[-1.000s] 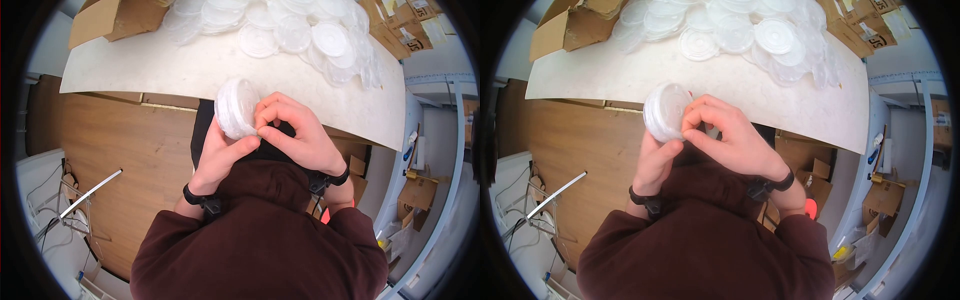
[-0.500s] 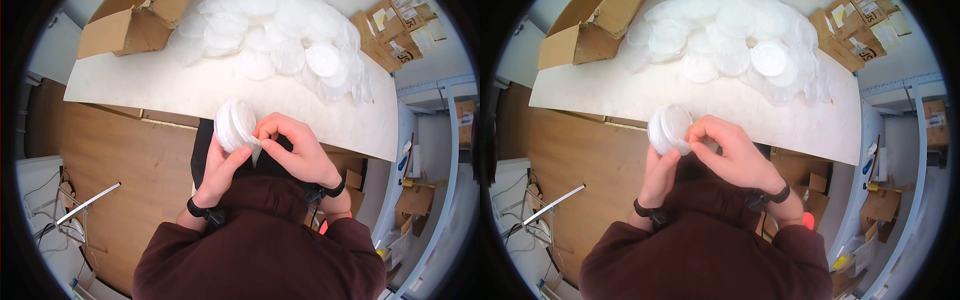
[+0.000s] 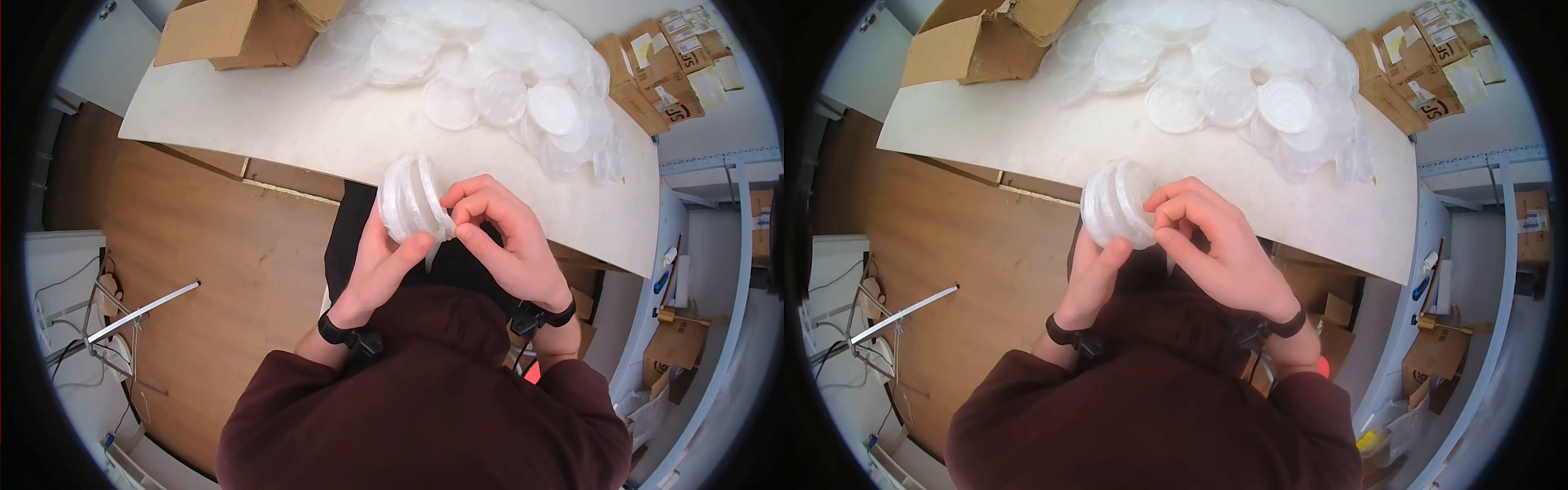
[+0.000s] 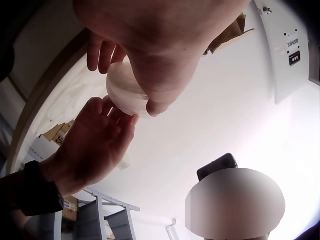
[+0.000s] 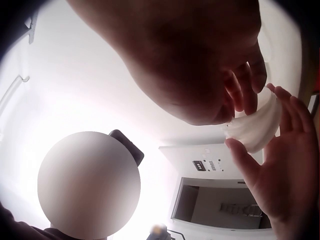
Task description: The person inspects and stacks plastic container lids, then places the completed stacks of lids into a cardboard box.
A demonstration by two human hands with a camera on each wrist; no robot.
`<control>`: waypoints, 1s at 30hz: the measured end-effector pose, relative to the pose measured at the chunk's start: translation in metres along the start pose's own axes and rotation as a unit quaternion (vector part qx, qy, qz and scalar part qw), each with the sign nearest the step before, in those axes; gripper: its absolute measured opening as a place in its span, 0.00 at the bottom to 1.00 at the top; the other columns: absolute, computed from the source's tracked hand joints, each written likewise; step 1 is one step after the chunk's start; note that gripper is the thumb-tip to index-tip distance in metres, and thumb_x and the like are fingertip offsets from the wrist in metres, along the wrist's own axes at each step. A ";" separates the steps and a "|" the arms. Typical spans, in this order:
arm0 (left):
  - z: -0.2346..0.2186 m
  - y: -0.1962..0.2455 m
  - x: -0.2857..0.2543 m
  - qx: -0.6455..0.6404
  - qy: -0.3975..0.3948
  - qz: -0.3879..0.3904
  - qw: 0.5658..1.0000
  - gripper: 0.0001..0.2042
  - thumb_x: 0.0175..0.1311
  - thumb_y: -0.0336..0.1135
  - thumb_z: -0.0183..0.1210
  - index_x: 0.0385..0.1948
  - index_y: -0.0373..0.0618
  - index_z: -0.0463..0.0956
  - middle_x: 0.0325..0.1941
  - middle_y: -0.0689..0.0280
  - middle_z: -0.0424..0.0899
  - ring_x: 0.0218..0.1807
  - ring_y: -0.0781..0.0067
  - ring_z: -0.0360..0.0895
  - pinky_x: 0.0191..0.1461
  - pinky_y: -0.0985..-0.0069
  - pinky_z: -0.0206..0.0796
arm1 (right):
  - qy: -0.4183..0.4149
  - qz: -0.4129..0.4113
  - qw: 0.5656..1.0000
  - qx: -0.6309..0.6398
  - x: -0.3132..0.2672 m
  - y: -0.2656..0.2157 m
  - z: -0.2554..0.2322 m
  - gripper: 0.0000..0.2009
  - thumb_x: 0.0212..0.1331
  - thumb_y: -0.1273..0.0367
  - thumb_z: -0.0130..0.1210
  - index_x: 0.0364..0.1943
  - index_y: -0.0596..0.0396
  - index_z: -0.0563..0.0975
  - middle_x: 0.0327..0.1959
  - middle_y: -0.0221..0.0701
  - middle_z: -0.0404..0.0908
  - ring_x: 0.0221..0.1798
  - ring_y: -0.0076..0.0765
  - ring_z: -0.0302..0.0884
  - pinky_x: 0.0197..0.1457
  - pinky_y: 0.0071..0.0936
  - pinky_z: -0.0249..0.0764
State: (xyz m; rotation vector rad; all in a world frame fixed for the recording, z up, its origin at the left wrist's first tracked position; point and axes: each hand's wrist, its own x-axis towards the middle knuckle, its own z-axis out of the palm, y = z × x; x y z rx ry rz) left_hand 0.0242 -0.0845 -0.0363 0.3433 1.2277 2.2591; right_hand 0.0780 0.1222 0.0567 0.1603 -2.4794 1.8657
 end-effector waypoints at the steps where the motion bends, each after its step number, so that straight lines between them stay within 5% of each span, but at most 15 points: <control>1: 0.003 0.002 0.000 -0.003 -0.012 0.016 1.000 0.45 0.76 0.52 0.75 0.84 0.39 0.60 0.75 0.61 0.77 0.76 0.71 0.74 0.80 0.63 0.69 | -0.003 0.004 1.000 0.006 0.000 0.000 0.001 0.01 0.78 0.77 0.60 0.47 0.60 0.81 0.60 0.35 0.85 0.40 0.24 0.79 0.48 0.26 0.78; 6: -0.005 0.001 0.003 0.022 -0.065 0.016 0.998 0.45 0.77 0.55 0.74 0.84 0.39 0.61 0.75 0.61 0.77 0.76 0.72 0.74 0.79 0.65 0.69 | -0.007 0.014 1.000 0.007 -0.001 0.004 0.001 0.01 0.78 0.77 0.60 0.47 0.60 0.81 0.62 0.36 0.85 0.37 0.23 0.79 0.48 0.25 0.78; 15: 0.003 0.000 0.001 -0.089 0.010 -0.025 0.996 0.43 0.79 0.53 0.68 0.85 0.38 0.59 0.77 0.57 0.77 0.77 0.65 0.76 0.81 0.61 0.68 | 0.016 0.018 0.998 0.062 -0.006 0.018 -0.005 0.03 0.77 0.79 0.60 0.48 0.59 0.81 0.62 0.35 0.87 0.46 0.21 0.79 0.53 0.25 0.79; 21: 0.006 0.010 0.006 -0.135 -0.018 -0.056 0.989 0.45 0.78 0.61 0.64 0.86 0.39 0.59 0.81 0.54 0.75 0.80 0.57 0.76 0.83 0.49 0.70 | 0.057 -0.002 0.995 0.077 -0.002 0.017 -0.010 0.04 0.75 0.79 0.60 0.48 0.58 0.82 0.61 0.35 0.89 0.48 0.23 0.80 0.52 0.25 0.78; 30: -0.008 0.012 0.006 -0.247 -0.005 -0.135 0.960 0.41 0.78 0.59 0.64 0.84 0.43 0.64 0.82 0.54 0.75 0.81 0.52 0.75 0.75 0.39 0.81 | 0.076 -0.052 0.983 -0.157 -0.001 -0.001 -0.014 0.04 0.71 0.77 0.65 0.45 0.57 0.83 0.54 0.36 0.92 0.48 0.36 0.87 0.49 0.31 0.80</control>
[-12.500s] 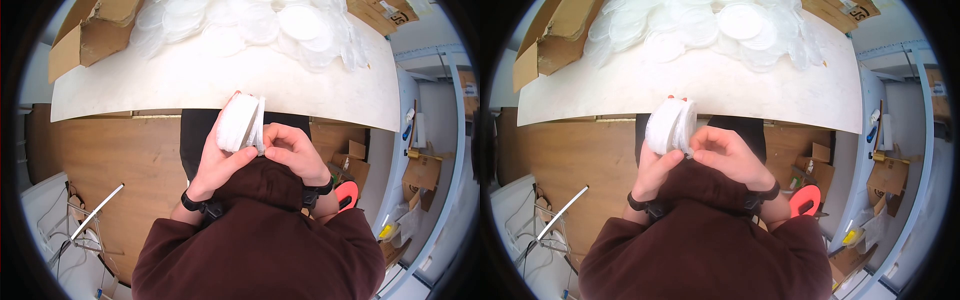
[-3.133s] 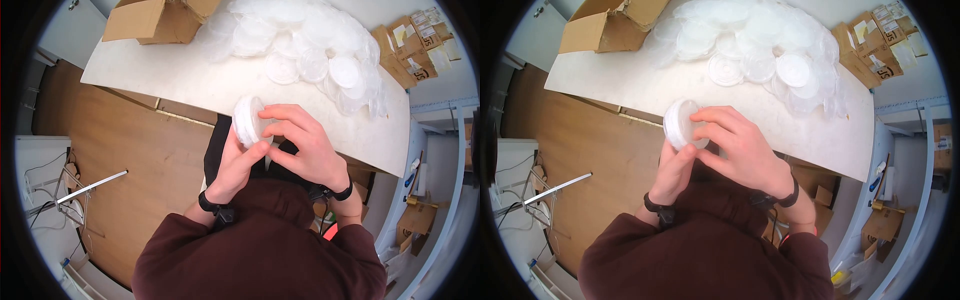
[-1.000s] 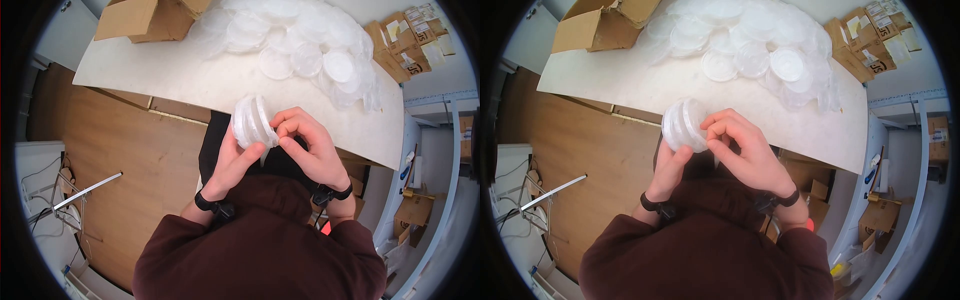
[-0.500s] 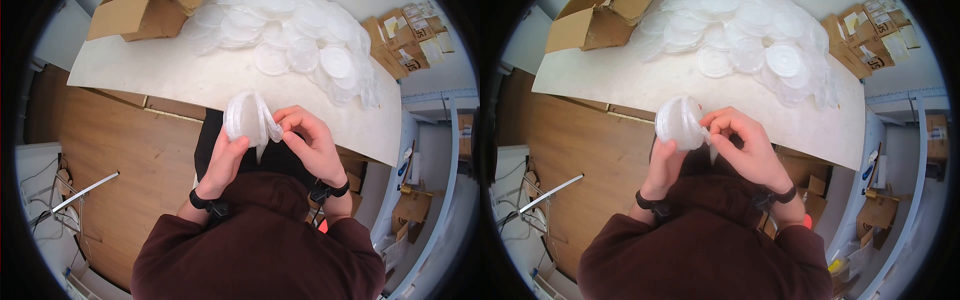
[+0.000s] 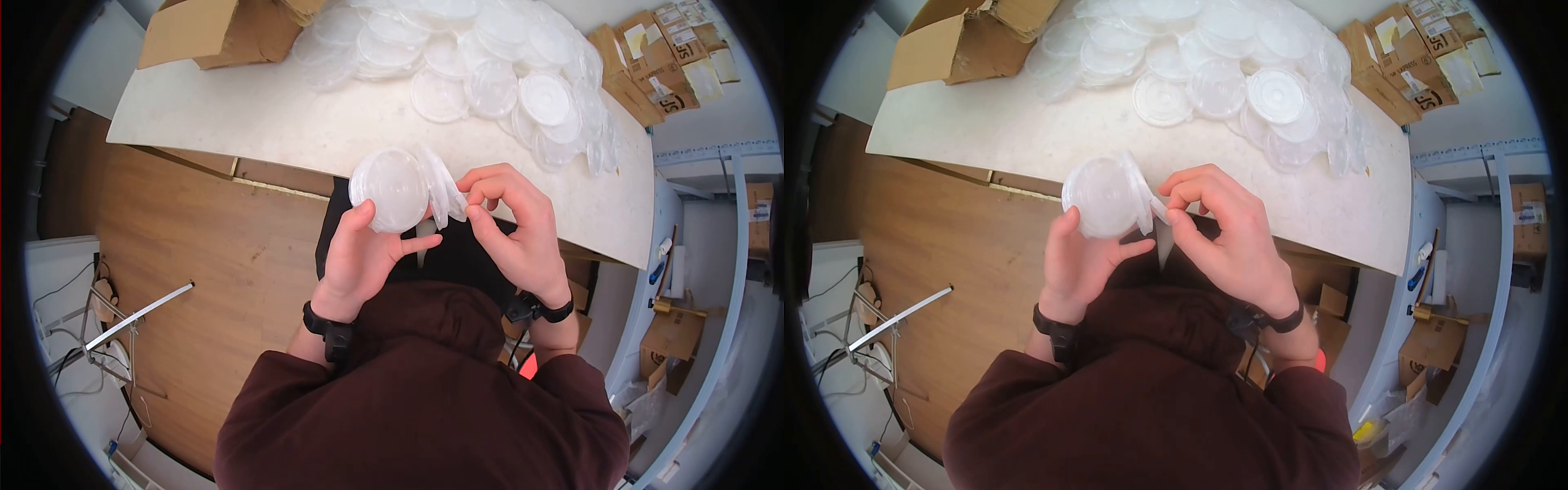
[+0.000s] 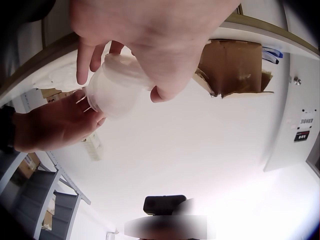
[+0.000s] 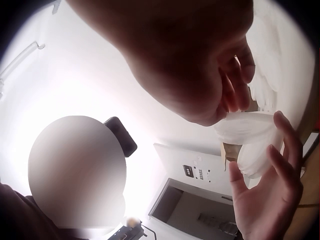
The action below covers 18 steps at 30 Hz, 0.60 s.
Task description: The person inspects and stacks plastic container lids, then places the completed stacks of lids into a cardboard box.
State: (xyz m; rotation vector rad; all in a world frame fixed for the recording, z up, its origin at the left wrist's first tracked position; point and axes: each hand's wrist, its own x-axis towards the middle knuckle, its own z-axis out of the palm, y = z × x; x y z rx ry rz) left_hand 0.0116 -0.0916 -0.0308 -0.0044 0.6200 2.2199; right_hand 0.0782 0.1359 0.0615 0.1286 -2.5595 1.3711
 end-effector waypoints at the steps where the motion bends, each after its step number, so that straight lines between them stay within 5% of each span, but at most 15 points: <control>1: 0.000 0.001 0.000 0.018 -0.002 -0.004 1.000 0.43 0.77 0.61 0.64 0.86 0.44 0.62 0.84 0.52 0.73 0.83 0.47 0.73 0.74 0.39 0.81 | 0.006 -0.008 1.000 -0.021 -0.001 0.000 -0.002 0.05 0.70 0.78 0.66 0.45 0.57 0.83 0.53 0.37 0.91 0.48 0.39 0.88 0.49 0.32 0.81; 8: -0.003 0.002 0.003 -0.016 -0.046 -0.038 0.998 0.45 0.77 0.60 0.66 0.87 0.44 0.59 0.85 0.48 0.70 0.81 0.38 0.75 0.72 0.41 0.84 | 0.027 -0.047 0.995 -0.084 -0.003 -0.001 -0.009 0.08 0.64 0.81 0.67 0.44 0.58 0.82 0.50 0.39 0.91 0.48 0.46 0.90 0.52 0.36 0.85; 18: -0.007 0.001 0.007 -0.068 -0.045 -0.011 0.997 0.49 0.71 0.59 0.72 0.89 0.51 0.57 0.88 0.49 0.67 0.80 0.45 0.76 0.72 0.47 0.78 | 0.065 -0.046 0.992 -0.102 0.006 -0.001 -0.034 0.07 0.64 0.81 0.66 0.43 0.58 0.83 0.49 0.39 0.92 0.49 0.43 0.91 0.52 0.36 0.84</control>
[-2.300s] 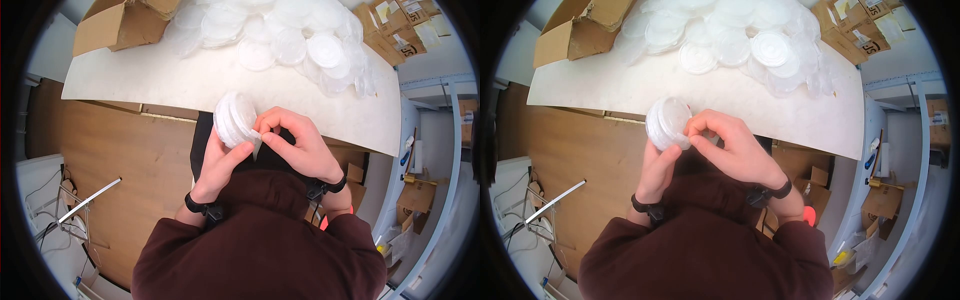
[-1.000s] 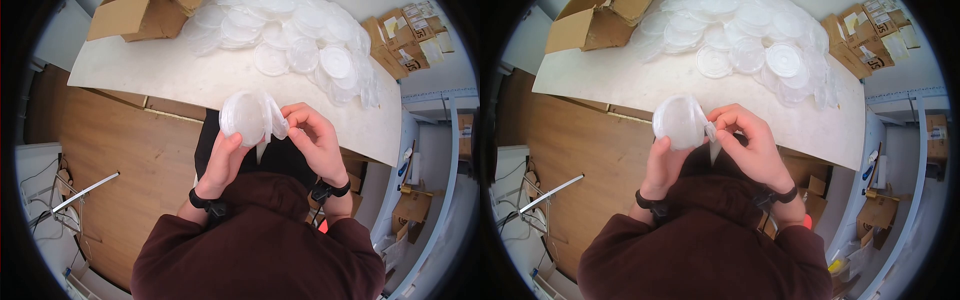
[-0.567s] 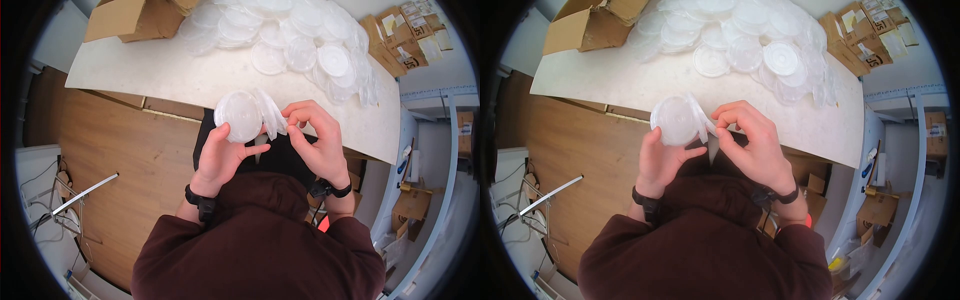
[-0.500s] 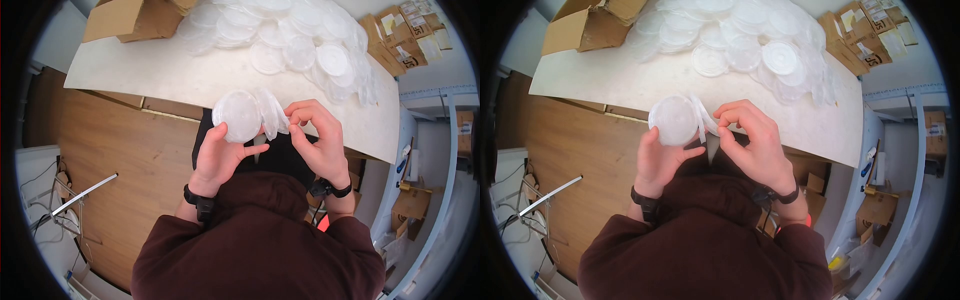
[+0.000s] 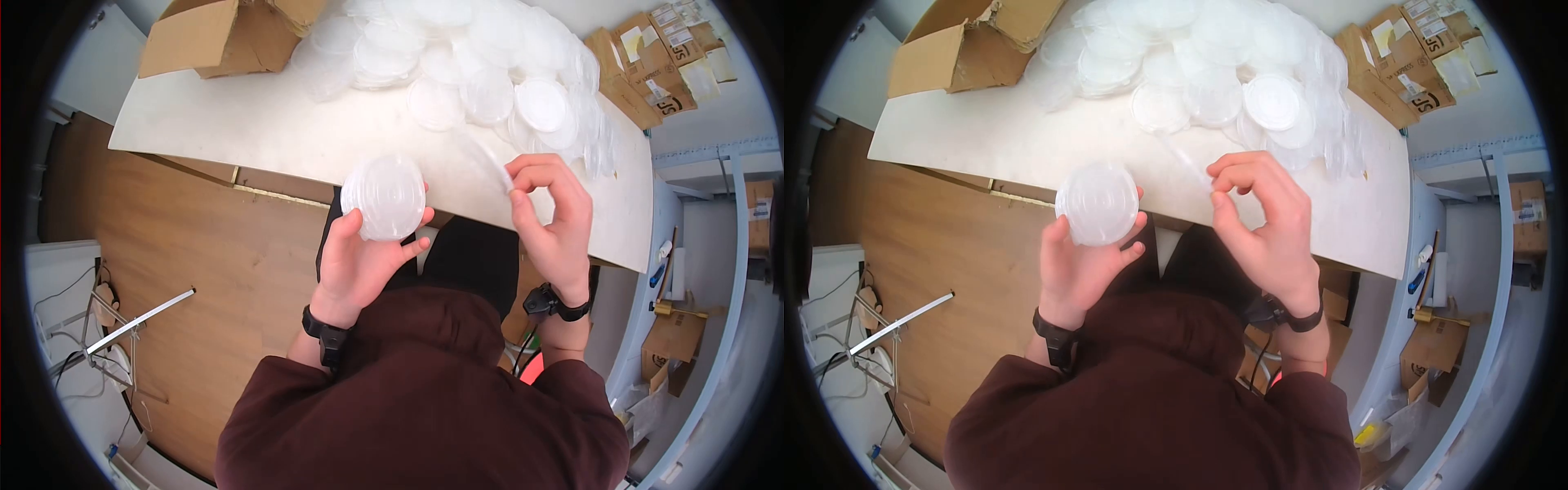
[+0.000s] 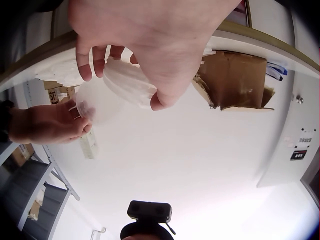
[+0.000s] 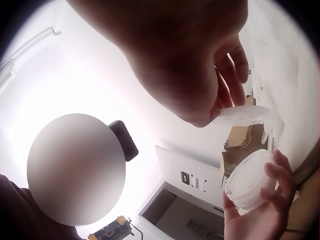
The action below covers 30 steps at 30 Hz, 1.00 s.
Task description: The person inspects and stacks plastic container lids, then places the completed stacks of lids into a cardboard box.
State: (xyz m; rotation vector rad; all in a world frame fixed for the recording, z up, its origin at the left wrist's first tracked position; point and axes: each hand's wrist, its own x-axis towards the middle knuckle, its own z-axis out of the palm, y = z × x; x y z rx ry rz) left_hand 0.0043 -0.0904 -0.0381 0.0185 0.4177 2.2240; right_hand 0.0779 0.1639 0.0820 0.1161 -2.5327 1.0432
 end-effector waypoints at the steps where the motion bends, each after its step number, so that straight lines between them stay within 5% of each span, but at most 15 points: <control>1: 0.000 0.000 0.000 -0.009 -0.004 -0.003 1.000 0.49 0.71 0.59 0.73 0.89 0.51 0.57 0.89 0.49 0.66 0.80 0.46 0.75 0.73 0.47 0.77 | 0.038 -0.019 0.998 -0.037 0.010 0.003 -0.005 0.07 0.64 0.80 0.66 0.43 0.58 0.83 0.49 0.39 0.92 0.48 0.42 0.90 0.52 0.36 0.84; 9: 0.007 -0.001 -0.002 0.021 0.005 0.009 1.000 0.51 0.68 0.59 0.74 0.89 0.54 0.57 0.89 0.50 0.66 0.80 0.45 0.76 0.74 0.47 0.77 | 0.187 -0.204 0.935 -0.221 0.153 0.053 -0.006 0.05 0.71 0.75 0.66 0.47 0.57 0.85 0.47 0.36 0.92 0.48 0.49 0.90 0.51 0.39 0.85; 14: 0.010 0.004 -0.002 0.034 0.008 0.017 0.999 0.52 0.67 0.60 0.75 0.89 0.54 0.57 0.89 0.51 0.66 0.80 0.46 0.76 0.75 0.48 0.77 | 0.096 -0.208 0.896 -0.380 0.195 0.084 0.008 0.09 0.74 0.68 0.66 0.51 0.56 0.86 0.50 0.38 0.91 0.57 0.51 0.88 0.58 0.45 0.85; 19: 0.013 0.007 -0.004 0.048 0.028 0.047 0.997 0.50 0.68 0.60 0.75 0.88 0.55 0.58 0.87 0.53 0.68 0.81 0.48 0.73 0.77 0.48 0.75 | -0.001 -0.187 0.964 -0.190 0.151 0.039 0.016 0.13 0.74 0.64 0.67 0.55 0.56 0.85 0.56 0.39 0.90 0.62 0.55 0.86 0.65 0.48 0.84; 23: 0.018 0.001 0.000 0.038 0.027 0.073 0.996 0.45 0.72 0.60 0.70 0.85 0.48 0.63 0.83 0.60 0.75 0.82 0.57 0.73 0.81 0.51 0.69 | -0.195 -0.252 0.948 -0.020 0.082 -0.021 0.029 0.13 0.64 0.68 0.73 0.49 0.56 0.84 0.61 0.41 0.87 0.65 0.54 0.85 0.66 0.45 0.85; 30: 0.024 -0.002 -0.001 0.058 -0.004 0.076 0.995 0.44 0.74 0.60 0.66 0.86 0.47 0.61 0.84 0.62 0.72 0.84 0.59 0.70 0.87 0.52 0.62 | -0.170 -0.270 0.947 -0.039 0.050 -0.026 0.046 0.10 0.57 0.72 0.73 0.40 0.55 0.82 0.59 0.38 0.86 0.61 0.49 0.86 0.59 0.43 0.87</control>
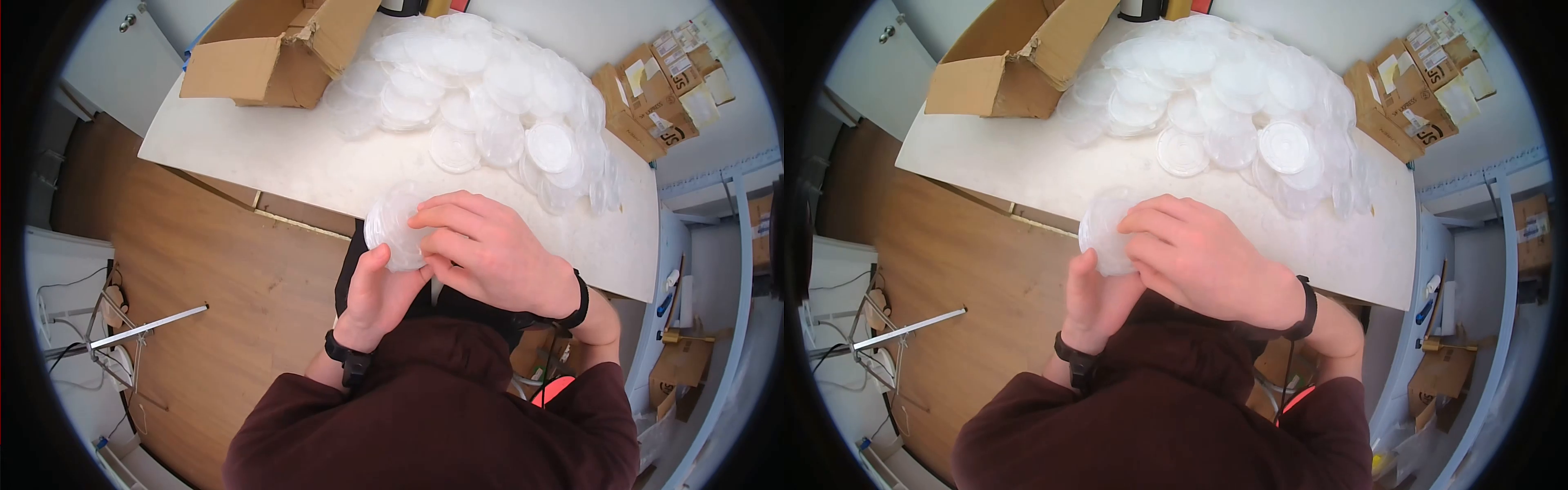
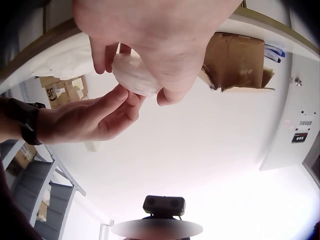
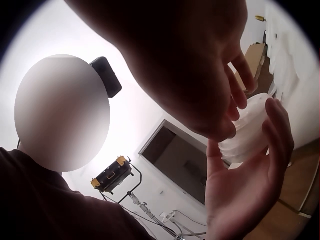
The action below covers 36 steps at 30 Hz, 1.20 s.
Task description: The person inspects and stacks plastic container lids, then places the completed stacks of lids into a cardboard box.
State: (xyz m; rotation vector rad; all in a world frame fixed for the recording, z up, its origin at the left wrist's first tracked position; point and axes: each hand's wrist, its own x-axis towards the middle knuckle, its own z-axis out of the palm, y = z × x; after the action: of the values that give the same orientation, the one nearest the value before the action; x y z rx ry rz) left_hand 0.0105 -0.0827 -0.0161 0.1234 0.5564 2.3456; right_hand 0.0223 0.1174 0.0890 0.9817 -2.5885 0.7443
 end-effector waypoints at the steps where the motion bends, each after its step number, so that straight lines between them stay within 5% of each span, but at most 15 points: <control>1: 0.001 0.000 -0.001 -0.002 0.005 0.002 1.000 0.45 0.74 0.60 0.66 0.86 0.47 0.61 0.85 0.61 0.71 0.85 0.59 0.69 0.87 0.51 0.61 | 0.009 0.012 1.000 0.001 0.000 0.001 0.000 0.10 0.57 0.73 0.72 0.39 0.55 0.82 0.58 0.37 0.87 0.59 0.48 0.86 0.58 0.42 0.87; 12: 0.002 0.009 -0.002 -0.063 0.006 0.020 0.998 0.48 0.70 0.62 0.70 0.87 0.50 0.60 0.87 0.58 0.69 0.87 0.55 0.67 0.90 0.44 0.58 | 0.007 0.006 0.999 -0.035 0.012 0.004 -0.001 0.09 0.60 0.74 0.70 0.43 0.55 0.83 0.52 0.33 0.89 0.53 0.46 0.87 0.54 0.41 0.86; 14: 0.000 0.010 -0.003 -0.068 0.018 0.024 0.997 0.48 0.70 0.62 0.70 0.87 0.51 0.61 0.87 0.57 0.70 0.87 0.53 0.68 0.90 0.44 0.58 | 0.064 0.032 0.995 -0.075 0.020 0.009 -0.005 0.10 0.61 0.74 0.71 0.44 0.55 0.83 0.50 0.34 0.89 0.53 0.46 0.87 0.54 0.43 0.86; 17: -0.010 0.011 -0.004 -0.064 0.010 -0.008 0.998 0.49 0.69 0.62 0.72 0.87 0.51 0.61 0.85 0.55 0.72 0.85 0.51 0.71 0.88 0.45 0.61 | 0.165 0.026 0.964 -0.208 0.052 0.058 -0.026 0.09 0.63 0.74 0.71 0.45 0.55 0.84 0.50 0.34 0.90 0.52 0.48 0.88 0.54 0.43 0.86; 21: -0.006 0.012 -0.005 -0.050 0.009 -0.028 0.998 0.53 0.64 0.62 0.76 0.88 0.53 0.59 0.88 0.52 0.68 0.85 0.46 0.68 0.87 0.45 0.61 | 0.177 0.046 0.949 -0.256 0.088 0.120 -0.032 0.10 0.65 0.74 0.70 0.48 0.56 0.85 0.55 0.37 0.90 0.58 0.50 0.87 0.59 0.43 0.87; 24: -0.005 0.014 -0.005 -0.030 0.011 -0.019 0.999 0.52 0.66 0.62 0.75 0.88 0.53 0.59 0.88 0.52 0.67 0.86 0.47 0.68 0.87 0.45 0.61 | 0.190 0.040 0.927 -0.321 0.098 0.124 -0.027 0.13 0.67 0.72 0.71 0.52 0.57 0.84 0.60 0.40 0.89 0.64 0.51 0.85 0.65 0.44 0.85; 28: -0.009 0.013 -0.004 -0.016 0.017 0.028 0.999 0.48 0.73 0.61 0.71 0.88 0.51 0.58 0.89 0.55 0.67 0.88 0.49 0.65 0.89 0.46 0.59 | -0.022 0.026 0.999 -0.012 0.069 0.052 -0.022 0.17 0.66 0.67 0.73 0.54 0.58 0.83 0.65 0.42 0.86 0.68 0.53 0.82 0.69 0.46 0.83; 31: -0.008 0.010 -0.006 -0.001 0.028 0.041 0.999 0.45 0.77 0.59 0.68 0.88 0.48 0.58 0.88 0.58 0.68 0.89 0.52 0.64 0.90 0.48 0.57 | -0.072 -0.035 0.995 0.051 0.042 0.018 -0.002 0.15 0.65 0.67 0.73 0.51 0.57 0.83 0.62 0.39 0.86 0.66 0.53 0.83 0.67 0.46 0.83; 36: -0.017 0.005 -0.006 0.013 -0.001 0.040 0.999 0.41 0.81 0.55 0.65 0.87 0.47 0.58 0.85 0.63 0.69 0.87 0.60 0.65 0.87 0.51 0.60 | -0.070 -0.012 0.996 0.049 0.025 0.007 0.006 0.11 0.65 0.70 0.74 0.44 0.55 0.82 0.61 0.37 0.88 0.66 0.48 0.86 0.64 0.43 0.86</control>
State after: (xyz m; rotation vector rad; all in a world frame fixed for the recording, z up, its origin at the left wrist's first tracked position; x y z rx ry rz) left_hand 0.0077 -0.0959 -0.0294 0.1628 0.5905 2.4158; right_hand -0.0010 0.1046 0.0917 1.1293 -2.6755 0.8312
